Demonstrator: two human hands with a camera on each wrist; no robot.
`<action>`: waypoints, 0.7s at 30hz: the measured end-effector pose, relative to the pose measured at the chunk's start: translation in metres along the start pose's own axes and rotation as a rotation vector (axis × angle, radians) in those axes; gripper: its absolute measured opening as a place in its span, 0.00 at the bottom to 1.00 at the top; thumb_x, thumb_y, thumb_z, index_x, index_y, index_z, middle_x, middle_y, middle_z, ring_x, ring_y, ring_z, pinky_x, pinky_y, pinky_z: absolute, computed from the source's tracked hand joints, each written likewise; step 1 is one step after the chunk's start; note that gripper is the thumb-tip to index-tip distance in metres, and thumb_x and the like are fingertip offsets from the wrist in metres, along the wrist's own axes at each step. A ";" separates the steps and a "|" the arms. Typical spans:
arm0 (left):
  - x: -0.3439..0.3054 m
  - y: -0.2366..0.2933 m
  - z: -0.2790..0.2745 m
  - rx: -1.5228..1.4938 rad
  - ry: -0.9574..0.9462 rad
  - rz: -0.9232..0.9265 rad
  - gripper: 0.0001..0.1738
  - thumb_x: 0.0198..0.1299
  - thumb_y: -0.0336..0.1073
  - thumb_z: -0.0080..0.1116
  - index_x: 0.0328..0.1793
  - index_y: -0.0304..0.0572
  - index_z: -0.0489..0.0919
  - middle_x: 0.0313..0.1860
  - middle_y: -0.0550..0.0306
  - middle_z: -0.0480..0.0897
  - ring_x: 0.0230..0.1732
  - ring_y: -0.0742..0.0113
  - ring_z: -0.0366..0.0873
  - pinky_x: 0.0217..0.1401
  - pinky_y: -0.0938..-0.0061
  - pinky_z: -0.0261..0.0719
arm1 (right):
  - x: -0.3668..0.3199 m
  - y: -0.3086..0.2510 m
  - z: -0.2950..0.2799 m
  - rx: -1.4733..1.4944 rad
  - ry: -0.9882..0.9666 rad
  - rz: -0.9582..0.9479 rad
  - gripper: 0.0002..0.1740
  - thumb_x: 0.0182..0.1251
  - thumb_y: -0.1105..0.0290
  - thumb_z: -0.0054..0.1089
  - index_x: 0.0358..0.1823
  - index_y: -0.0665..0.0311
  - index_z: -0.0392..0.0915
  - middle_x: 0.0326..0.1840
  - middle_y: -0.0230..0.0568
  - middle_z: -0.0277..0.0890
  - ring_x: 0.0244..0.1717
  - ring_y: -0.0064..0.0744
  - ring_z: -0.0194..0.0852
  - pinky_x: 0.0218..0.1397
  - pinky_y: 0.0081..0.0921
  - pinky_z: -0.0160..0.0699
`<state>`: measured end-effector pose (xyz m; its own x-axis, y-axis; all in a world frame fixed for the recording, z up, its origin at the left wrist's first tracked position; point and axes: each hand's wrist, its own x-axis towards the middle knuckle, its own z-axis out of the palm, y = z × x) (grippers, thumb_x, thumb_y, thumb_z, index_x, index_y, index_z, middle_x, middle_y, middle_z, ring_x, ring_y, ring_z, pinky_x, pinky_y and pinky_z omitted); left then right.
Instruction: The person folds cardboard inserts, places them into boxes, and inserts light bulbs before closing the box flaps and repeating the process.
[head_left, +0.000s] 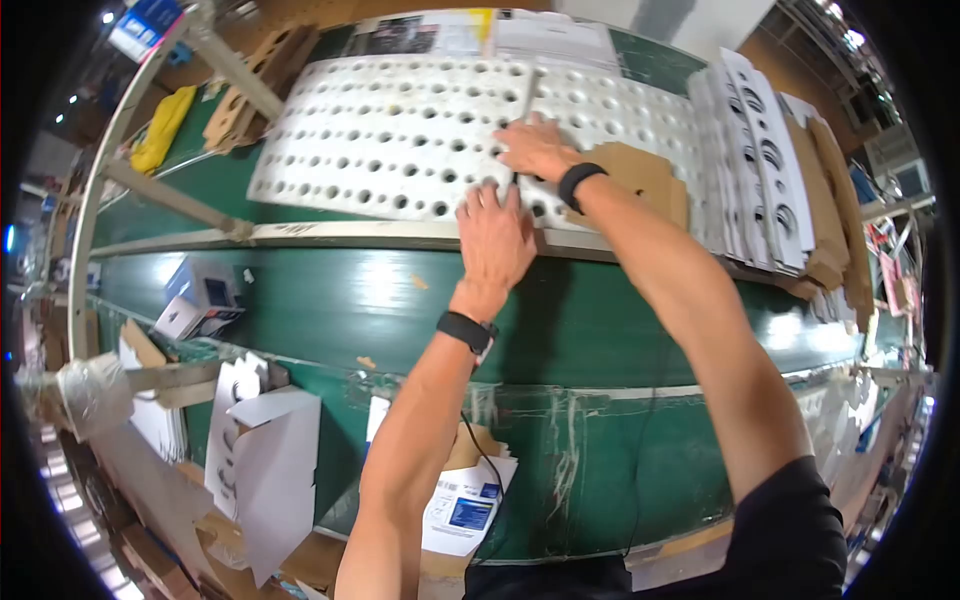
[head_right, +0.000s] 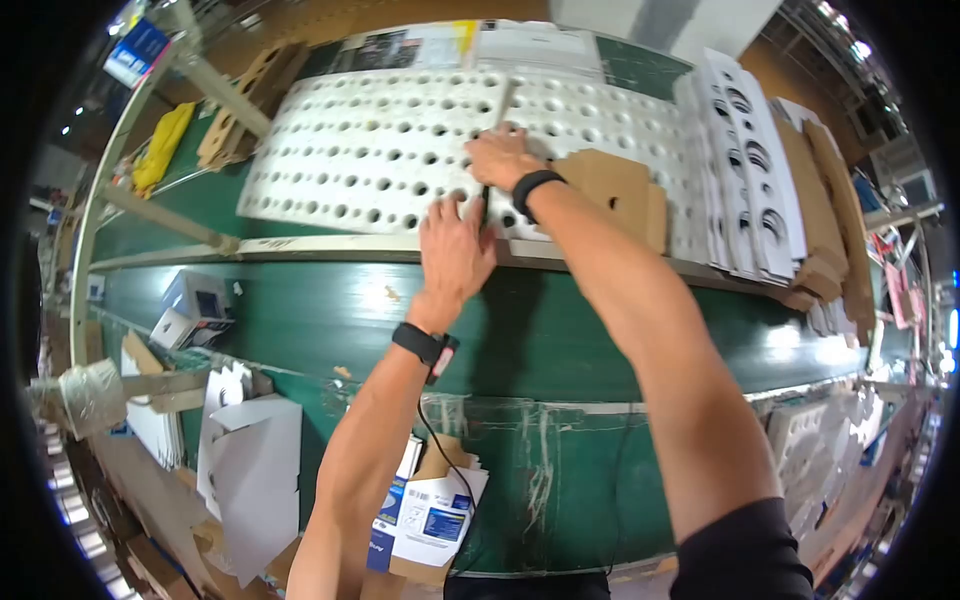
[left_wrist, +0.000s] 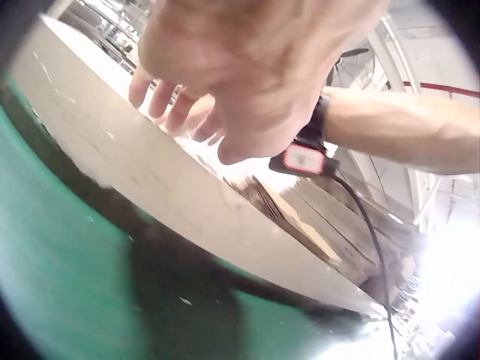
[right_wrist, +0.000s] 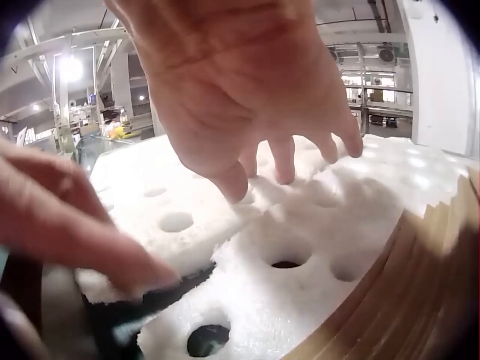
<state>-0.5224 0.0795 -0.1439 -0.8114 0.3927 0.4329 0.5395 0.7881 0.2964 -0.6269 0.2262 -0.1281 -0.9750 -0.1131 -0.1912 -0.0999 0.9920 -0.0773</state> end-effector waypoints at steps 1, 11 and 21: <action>0.004 -0.020 -0.010 0.103 0.176 0.038 0.18 0.60 0.42 0.63 0.52 0.41 0.81 0.52 0.46 0.83 0.63 0.41 0.74 0.59 0.47 0.73 | -0.007 -0.008 -0.002 -0.020 0.008 0.002 0.26 0.69 0.55 0.60 0.67 0.51 0.78 0.66 0.44 0.78 0.72 0.60 0.66 0.71 0.66 0.62; 0.023 -0.119 -0.009 0.121 -0.429 -0.067 0.30 0.62 0.53 0.56 0.68 0.49 0.78 0.62 0.46 0.79 0.70 0.38 0.70 0.66 0.40 0.72 | -0.046 -0.001 0.013 -0.047 -0.082 -0.062 0.57 0.56 0.27 0.64 0.78 0.59 0.65 0.82 0.46 0.61 0.81 0.67 0.49 0.83 0.61 0.49; 0.004 -0.120 -0.018 0.089 -0.335 -0.053 0.27 0.71 0.52 0.50 0.67 0.43 0.78 0.66 0.40 0.77 0.72 0.37 0.68 0.67 0.38 0.70 | -0.132 0.048 -0.015 0.611 0.431 -0.050 0.33 0.71 0.48 0.63 0.69 0.62 0.77 0.71 0.53 0.74 0.76 0.52 0.66 0.77 0.44 0.65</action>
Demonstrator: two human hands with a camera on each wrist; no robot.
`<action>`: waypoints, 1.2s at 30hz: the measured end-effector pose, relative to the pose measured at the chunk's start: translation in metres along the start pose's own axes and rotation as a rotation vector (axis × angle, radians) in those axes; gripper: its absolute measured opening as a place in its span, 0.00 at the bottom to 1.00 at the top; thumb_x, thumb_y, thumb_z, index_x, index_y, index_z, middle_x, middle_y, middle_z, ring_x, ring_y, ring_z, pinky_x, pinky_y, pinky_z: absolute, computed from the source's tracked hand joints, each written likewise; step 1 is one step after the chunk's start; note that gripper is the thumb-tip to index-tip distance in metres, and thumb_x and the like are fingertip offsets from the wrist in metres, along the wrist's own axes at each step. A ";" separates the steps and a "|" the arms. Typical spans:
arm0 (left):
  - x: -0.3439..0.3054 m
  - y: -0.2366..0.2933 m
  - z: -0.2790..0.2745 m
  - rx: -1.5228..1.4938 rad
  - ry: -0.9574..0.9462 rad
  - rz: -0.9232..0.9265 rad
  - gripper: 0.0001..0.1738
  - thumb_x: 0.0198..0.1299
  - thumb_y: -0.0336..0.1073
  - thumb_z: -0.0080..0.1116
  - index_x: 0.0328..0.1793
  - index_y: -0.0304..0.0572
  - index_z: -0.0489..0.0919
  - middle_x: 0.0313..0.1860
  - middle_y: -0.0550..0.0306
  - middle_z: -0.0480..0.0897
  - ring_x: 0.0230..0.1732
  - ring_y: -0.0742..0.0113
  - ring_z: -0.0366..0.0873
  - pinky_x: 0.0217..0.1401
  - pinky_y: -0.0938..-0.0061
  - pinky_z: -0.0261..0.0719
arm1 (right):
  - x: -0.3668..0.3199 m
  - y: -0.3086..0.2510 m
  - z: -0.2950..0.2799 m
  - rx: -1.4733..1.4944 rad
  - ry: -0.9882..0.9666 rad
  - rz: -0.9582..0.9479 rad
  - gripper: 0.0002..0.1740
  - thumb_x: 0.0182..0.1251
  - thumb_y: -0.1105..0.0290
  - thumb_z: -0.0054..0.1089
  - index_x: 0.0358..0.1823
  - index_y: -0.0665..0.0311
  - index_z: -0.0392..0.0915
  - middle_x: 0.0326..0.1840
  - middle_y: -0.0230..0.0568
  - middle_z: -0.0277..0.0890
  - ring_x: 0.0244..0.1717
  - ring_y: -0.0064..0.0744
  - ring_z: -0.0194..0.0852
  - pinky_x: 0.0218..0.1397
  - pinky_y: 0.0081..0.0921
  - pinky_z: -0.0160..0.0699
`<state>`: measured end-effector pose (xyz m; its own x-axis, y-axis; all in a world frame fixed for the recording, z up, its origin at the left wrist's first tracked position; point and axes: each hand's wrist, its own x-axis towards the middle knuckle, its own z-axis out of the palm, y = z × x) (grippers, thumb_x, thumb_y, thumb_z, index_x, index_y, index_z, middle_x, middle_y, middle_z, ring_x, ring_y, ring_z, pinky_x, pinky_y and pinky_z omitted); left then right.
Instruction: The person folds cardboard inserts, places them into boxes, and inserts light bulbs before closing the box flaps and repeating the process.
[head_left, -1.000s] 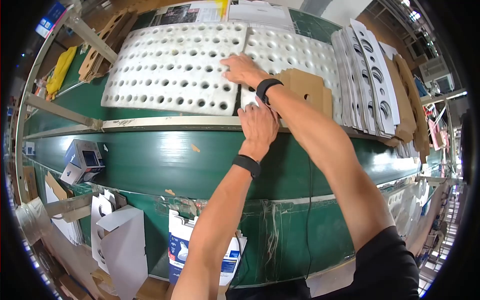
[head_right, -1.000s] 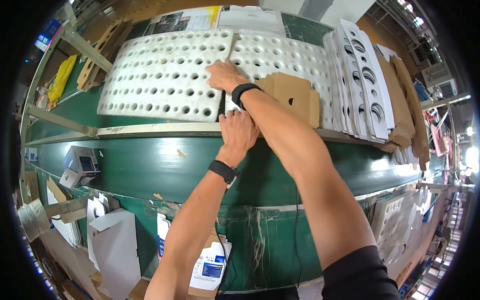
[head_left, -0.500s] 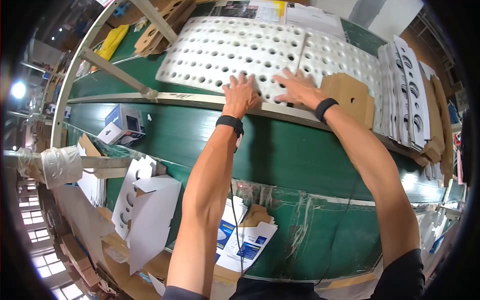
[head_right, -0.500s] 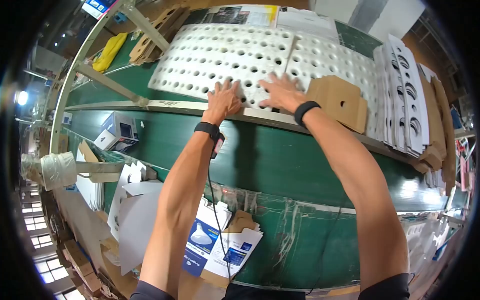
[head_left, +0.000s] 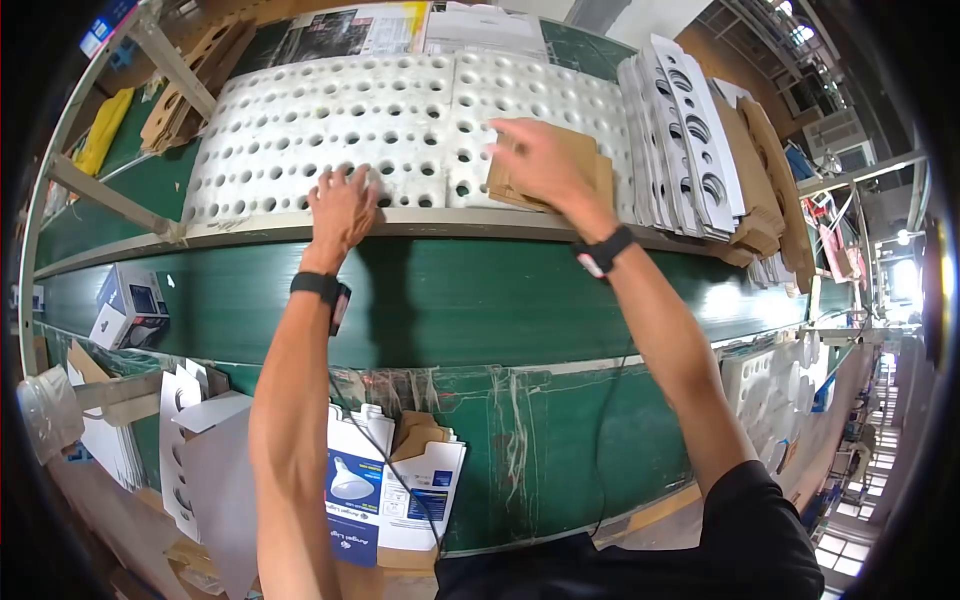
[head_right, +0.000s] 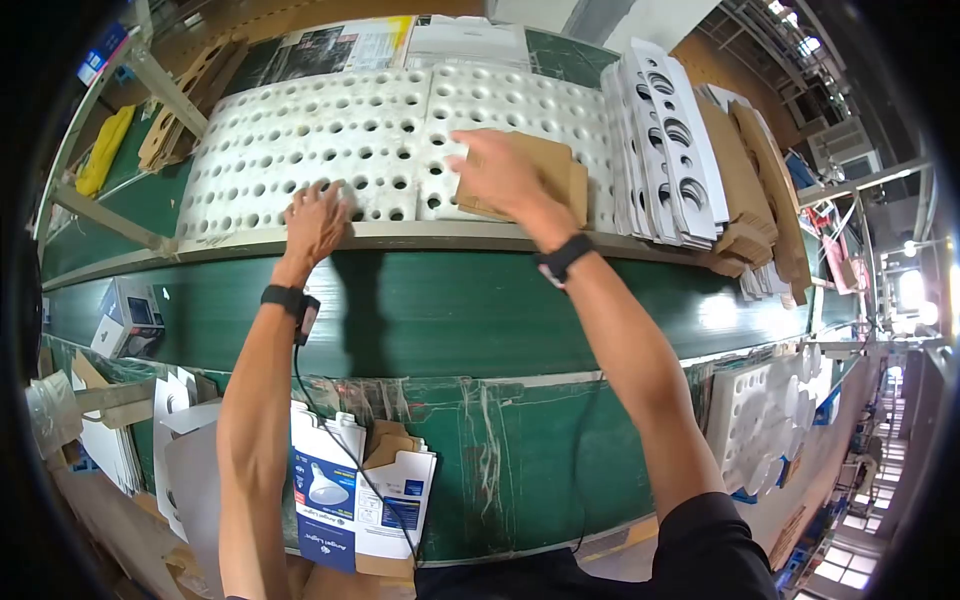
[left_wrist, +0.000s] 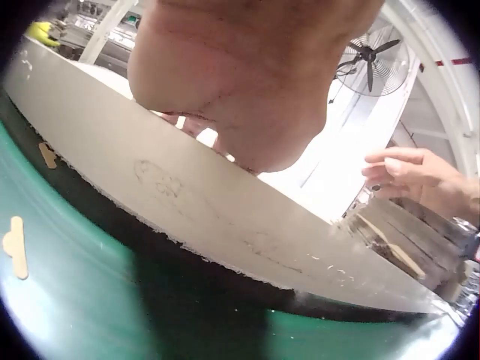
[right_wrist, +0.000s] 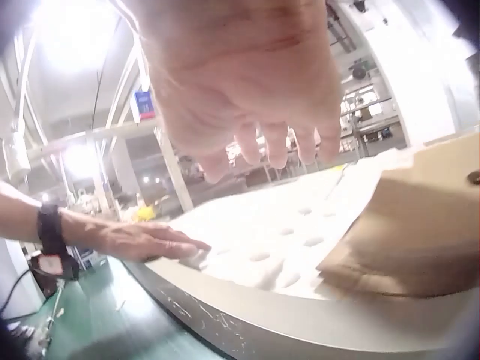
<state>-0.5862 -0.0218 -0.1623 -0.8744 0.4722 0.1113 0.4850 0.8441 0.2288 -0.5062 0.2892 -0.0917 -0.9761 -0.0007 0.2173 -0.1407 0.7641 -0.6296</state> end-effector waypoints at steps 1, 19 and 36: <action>-0.007 -0.002 -0.004 0.009 0.131 0.014 0.27 0.72 0.50 0.52 0.69 0.42 0.77 0.67 0.40 0.77 0.72 0.37 0.68 0.67 0.41 0.71 | -0.010 0.008 -0.022 -0.158 0.124 0.034 0.26 0.70 0.54 0.65 0.63 0.61 0.81 0.63 0.52 0.81 0.63 0.46 0.79 0.68 0.39 0.75; -0.445 0.073 -0.063 0.014 -0.303 -0.566 0.68 0.55 0.72 0.67 0.84 0.27 0.49 0.79 0.12 0.53 0.79 0.16 0.51 0.77 0.33 0.53 | -0.354 -0.215 0.111 0.132 -0.434 0.132 0.39 0.57 0.64 0.76 0.68 0.71 0.69 0.68 0.50 0.68 0.66 0.52 0.65 0.63 0.46 0.71; -0.382 0.038 -0.049 0.049 -0.268 -0.441 0.61 0.59 0.74 0.61 0.85 0.35 0.56 0.74 0.16 0.65 0.75 0.26 0.65 0.76 0.46 0.66 | -0.447 -0.156 -0.092 -0.115 0.405 0.275 0.27 0.62 0.66 0.70 0.60 0.68 0.77 0.60 0.53 0.77 0.65 0.54 0.73 0.70 0.45 0.73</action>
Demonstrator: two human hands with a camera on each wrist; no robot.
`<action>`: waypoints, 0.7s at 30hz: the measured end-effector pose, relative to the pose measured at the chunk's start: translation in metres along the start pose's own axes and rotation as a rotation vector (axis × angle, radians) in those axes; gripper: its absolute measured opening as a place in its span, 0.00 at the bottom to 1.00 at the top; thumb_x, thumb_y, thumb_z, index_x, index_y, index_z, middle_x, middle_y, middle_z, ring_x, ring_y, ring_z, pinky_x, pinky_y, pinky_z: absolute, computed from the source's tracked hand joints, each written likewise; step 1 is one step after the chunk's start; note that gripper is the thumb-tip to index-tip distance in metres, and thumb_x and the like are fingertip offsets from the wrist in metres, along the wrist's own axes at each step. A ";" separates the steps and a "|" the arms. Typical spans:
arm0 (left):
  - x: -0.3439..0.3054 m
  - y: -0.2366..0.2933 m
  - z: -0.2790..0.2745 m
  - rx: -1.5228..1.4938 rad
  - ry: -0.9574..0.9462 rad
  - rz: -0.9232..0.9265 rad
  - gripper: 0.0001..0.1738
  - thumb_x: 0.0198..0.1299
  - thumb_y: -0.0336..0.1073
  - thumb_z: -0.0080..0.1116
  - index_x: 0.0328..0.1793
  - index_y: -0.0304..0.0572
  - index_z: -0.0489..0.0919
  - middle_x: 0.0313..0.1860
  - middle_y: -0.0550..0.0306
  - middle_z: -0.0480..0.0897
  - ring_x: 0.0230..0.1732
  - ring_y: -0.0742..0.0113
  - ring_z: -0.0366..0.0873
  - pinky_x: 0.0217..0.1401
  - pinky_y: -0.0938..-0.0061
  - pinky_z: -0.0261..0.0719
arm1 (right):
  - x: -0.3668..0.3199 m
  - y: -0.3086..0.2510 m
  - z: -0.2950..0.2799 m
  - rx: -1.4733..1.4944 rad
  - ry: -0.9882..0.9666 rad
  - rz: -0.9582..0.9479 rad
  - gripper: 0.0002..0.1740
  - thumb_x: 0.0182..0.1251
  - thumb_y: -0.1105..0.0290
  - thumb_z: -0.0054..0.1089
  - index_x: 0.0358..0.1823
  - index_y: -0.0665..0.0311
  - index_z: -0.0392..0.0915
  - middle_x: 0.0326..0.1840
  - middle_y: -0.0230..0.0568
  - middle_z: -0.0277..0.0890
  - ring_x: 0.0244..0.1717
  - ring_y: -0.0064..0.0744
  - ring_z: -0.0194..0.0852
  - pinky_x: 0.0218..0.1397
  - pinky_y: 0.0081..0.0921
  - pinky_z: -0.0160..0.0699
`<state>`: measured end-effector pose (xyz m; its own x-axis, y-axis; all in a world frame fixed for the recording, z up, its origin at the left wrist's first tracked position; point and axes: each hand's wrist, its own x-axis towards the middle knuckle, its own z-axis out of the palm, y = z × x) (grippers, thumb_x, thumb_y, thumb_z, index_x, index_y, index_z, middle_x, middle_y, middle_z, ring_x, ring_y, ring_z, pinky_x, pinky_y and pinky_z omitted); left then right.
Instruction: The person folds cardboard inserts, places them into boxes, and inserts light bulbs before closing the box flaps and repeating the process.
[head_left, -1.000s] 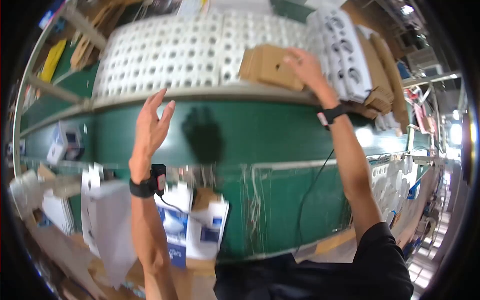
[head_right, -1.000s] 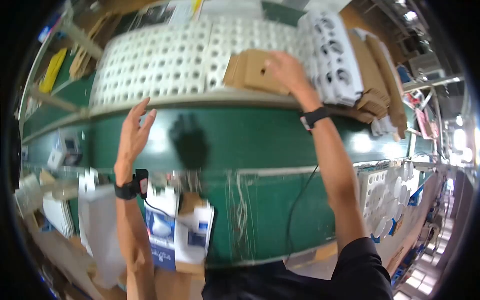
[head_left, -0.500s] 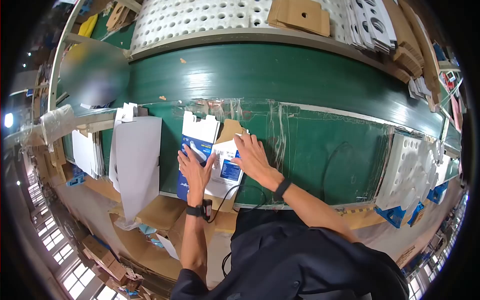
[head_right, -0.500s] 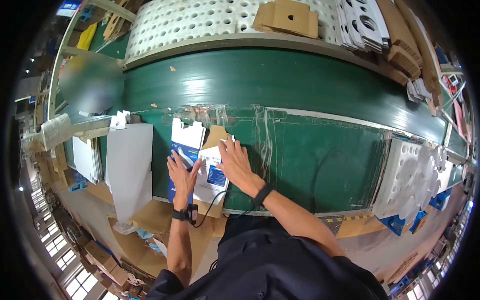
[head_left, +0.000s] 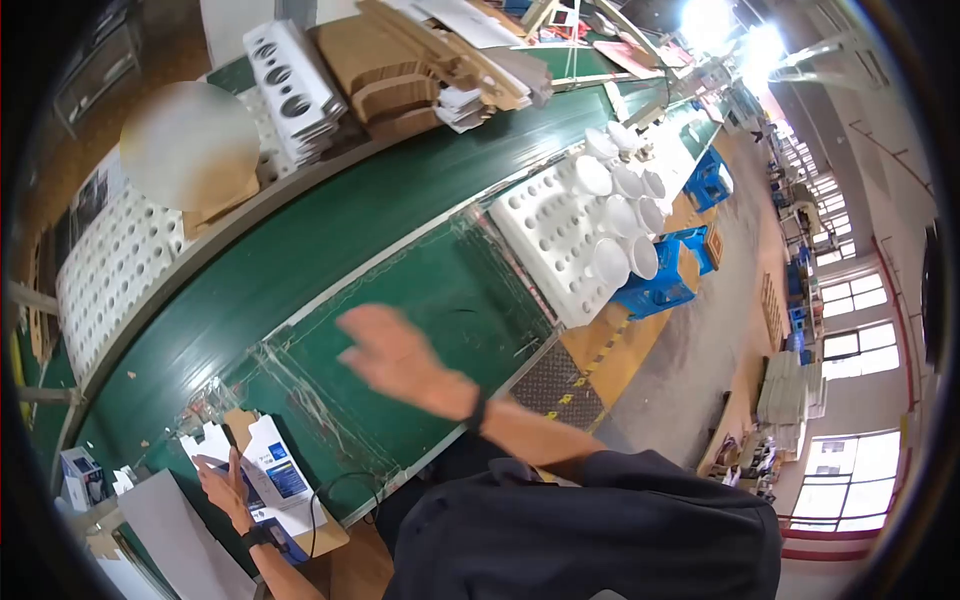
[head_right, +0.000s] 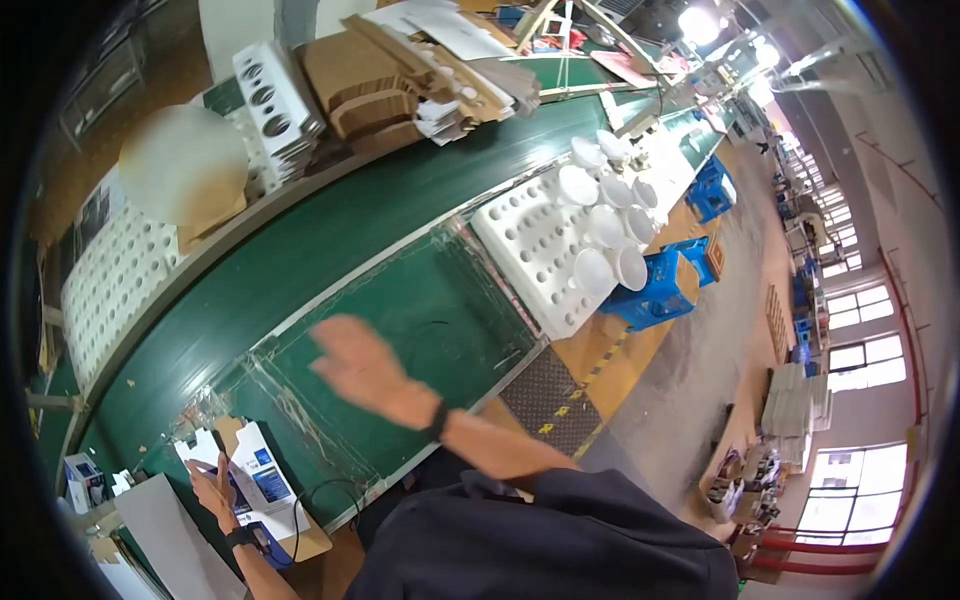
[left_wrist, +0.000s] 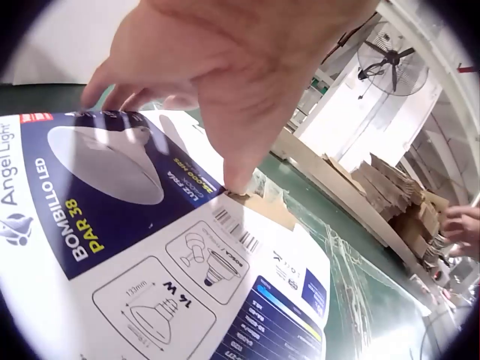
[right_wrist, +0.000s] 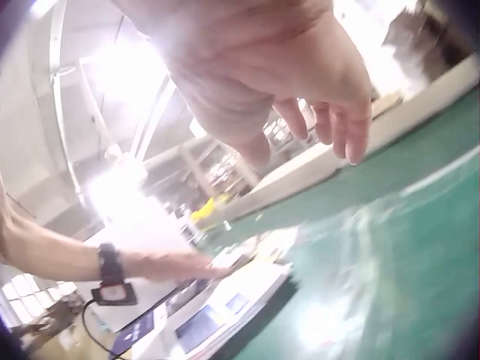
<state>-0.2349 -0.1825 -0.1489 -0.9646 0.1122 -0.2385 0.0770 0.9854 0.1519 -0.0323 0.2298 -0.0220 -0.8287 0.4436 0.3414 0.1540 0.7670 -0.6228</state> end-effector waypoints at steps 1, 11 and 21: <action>0.007 -0.010 0.007 0.050 0.001 -0.001 0.60 0.60 0.74 0.60 0.85 0.37 0.56 0.74 0.17 0.65 0.74 0.26 0.65 0.75 0.46 0.67 | -0.004 0.039 -0.047 -0.126 0.054 0.079 0.27 0.62 0.65 0.70 0.61 0.67 0.77 0.60 0.53 0.78 0.65 0.54 0.73 0.70 0.44 0.74; 0.034 0.109 0.006 -0.086 0.110 0.469 0.39 0.69 0.46 0.63 0.80 0.32 0.66 0.77 0.29 0.68 0.79 0.36 0.63 0.81 0.52 0.58 | -0.136 0.295 -0.291 -0.701 0.122 0.858 0.61 0.57 0.26 0.65 0.75 0.72 0.63 0.75 0.68 0.63 0.77 0.67 0.59 0.77 0.55 0.61; 0.150 0.339 -0.123 -0.224 0.178 0.566 0.42 0.64 0.54 0.63 0.75 0.31 0.69 0.72 0.26 0.72 0.74 0.37 0.70 0.75 0.55 0.71 | -0.119 0.202 -0.306 -0.620 0.241 0.627 0.53 0.51 0.61 0.79 0.78 0.70 0.61 0.74 0.59 0.65 0.75 0.57 0.62 0.77 0.46 0.63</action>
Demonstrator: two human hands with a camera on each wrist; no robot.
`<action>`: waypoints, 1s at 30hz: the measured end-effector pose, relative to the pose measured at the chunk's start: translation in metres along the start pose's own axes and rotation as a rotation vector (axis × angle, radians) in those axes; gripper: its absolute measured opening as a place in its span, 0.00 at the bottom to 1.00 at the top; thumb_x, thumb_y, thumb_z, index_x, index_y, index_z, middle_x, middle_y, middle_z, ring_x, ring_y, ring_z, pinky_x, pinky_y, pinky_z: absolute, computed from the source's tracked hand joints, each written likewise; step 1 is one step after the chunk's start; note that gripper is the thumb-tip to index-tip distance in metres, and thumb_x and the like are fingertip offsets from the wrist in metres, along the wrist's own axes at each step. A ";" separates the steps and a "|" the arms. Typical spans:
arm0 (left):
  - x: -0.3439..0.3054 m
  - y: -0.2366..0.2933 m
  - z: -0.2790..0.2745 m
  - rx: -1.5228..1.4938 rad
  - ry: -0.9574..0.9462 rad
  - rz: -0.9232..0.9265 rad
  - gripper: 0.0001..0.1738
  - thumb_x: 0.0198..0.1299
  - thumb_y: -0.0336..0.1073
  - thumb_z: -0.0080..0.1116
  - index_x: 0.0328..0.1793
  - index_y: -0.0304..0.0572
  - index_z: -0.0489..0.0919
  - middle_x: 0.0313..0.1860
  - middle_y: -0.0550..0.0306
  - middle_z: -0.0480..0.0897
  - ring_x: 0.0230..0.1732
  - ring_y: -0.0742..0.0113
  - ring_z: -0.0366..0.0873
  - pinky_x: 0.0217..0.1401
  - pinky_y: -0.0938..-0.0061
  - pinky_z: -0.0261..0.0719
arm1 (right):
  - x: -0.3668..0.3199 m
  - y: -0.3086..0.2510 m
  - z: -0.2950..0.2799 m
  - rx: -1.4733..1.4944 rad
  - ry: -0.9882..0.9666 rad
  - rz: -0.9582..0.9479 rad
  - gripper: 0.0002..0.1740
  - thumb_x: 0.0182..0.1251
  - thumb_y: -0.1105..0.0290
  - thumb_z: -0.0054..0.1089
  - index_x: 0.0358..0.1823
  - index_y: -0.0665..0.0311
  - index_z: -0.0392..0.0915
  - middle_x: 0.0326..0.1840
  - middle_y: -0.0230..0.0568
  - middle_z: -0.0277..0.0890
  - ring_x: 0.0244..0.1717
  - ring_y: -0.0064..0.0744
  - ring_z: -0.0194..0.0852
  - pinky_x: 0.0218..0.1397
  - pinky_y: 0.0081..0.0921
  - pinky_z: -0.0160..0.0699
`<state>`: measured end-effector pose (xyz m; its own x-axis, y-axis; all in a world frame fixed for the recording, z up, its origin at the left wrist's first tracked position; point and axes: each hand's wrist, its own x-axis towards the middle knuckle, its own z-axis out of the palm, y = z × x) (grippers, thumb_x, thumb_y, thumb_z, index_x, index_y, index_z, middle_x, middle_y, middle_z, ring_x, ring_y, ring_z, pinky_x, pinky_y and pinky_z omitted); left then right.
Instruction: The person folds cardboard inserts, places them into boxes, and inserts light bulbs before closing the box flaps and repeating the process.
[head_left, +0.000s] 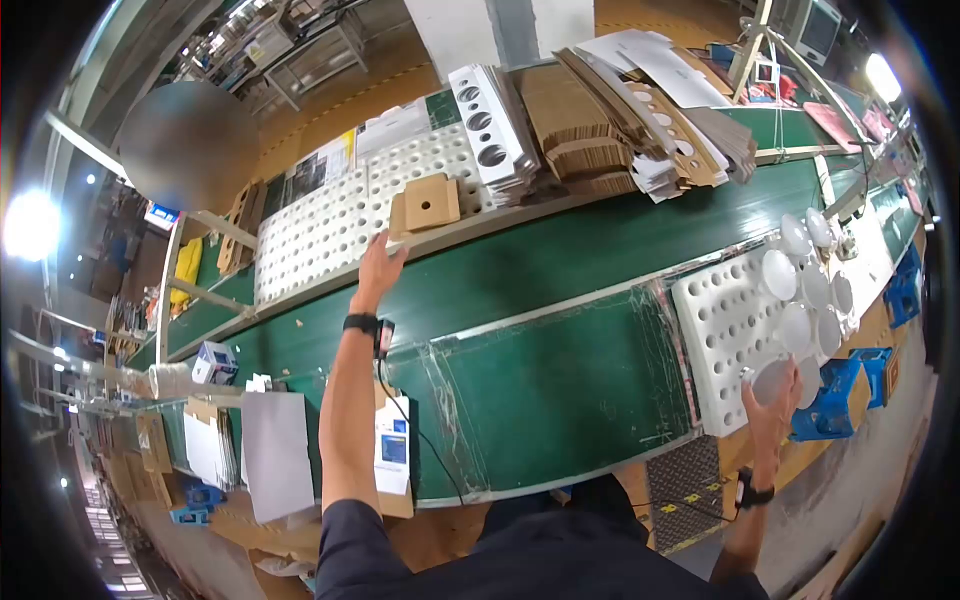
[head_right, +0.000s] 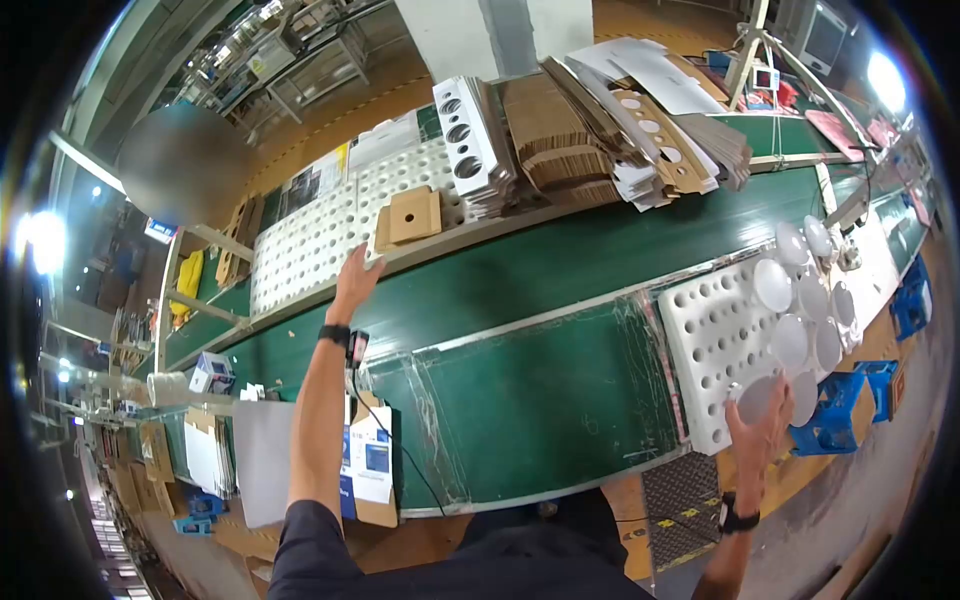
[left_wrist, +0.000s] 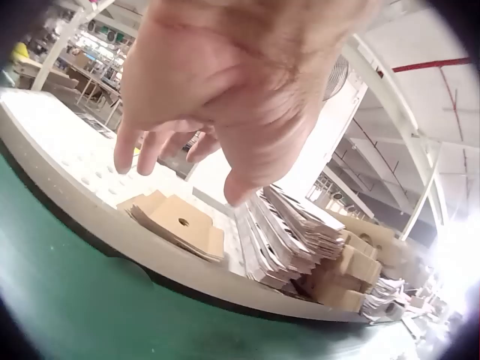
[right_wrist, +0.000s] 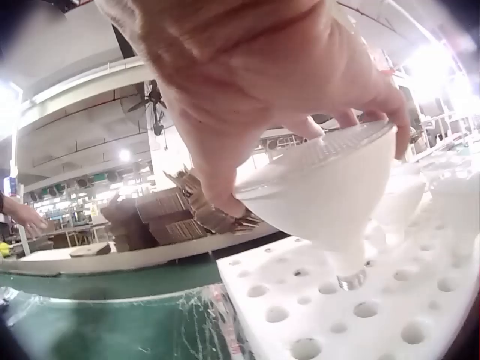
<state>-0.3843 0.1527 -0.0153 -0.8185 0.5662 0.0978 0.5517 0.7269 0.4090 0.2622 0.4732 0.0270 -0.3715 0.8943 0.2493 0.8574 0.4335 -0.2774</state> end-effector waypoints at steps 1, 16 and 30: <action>0.027 -0.010 0.009 -0.012 -0.003 0.010 0.42 0.64 0.54 0.63 0.75 0.31 0.69 0.72 0.26 0.72 0.74 0.37 0.70 0.75 0.55 0.71 | -0.008 -0.011 -0.004 0.200 -0.011 0.055 0.53 0.52 0.64 0.79 0.78 0.70 0.61 0.75 0.58 0.63 0.75 0.56 0.62 0.78 0.46 0.62; 0.177 -0.038 0.175 0.220 0.017 0.215 0.23 0.68 0.52 0.57 0.46 0.37 0.86 0.43 0.41 0.88 0.48 0.43 0.85 0.54 0.53 0.80 | -0.083 -0.141 0.026 0.578 -0.533 0.277 0.64 0.57 0.37 0.72 0.83 0.72 0.50 0.80 0.61 0.53 0.78 0.56 0.57 0.80 0.42 0.59; 0.170 -0.081 0.173 -0.275 0.119 0.120 0.26 0.67 0.46 0.62 0.59 0.27 0.78 0.51 0.31 0.84 0.49 0.33 0.83 0.45 0.51 0.80 | -0.087 -0.174 0.016 0.755 -0.621 0.347 0.62 0.61 0.36 0.69 0.83 0.69 0.49 0.79 0.62 0.52 0.77 0.55 0.58 0.78 0.39 0.63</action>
<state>-0.5407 0.2575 -0.1889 -0.7722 0.5801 0.2592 0.5948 0.5164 0.6161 0.1393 0.3215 0.0390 -0.4482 0.7901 -0.4182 0.5858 -0.0938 -0.8050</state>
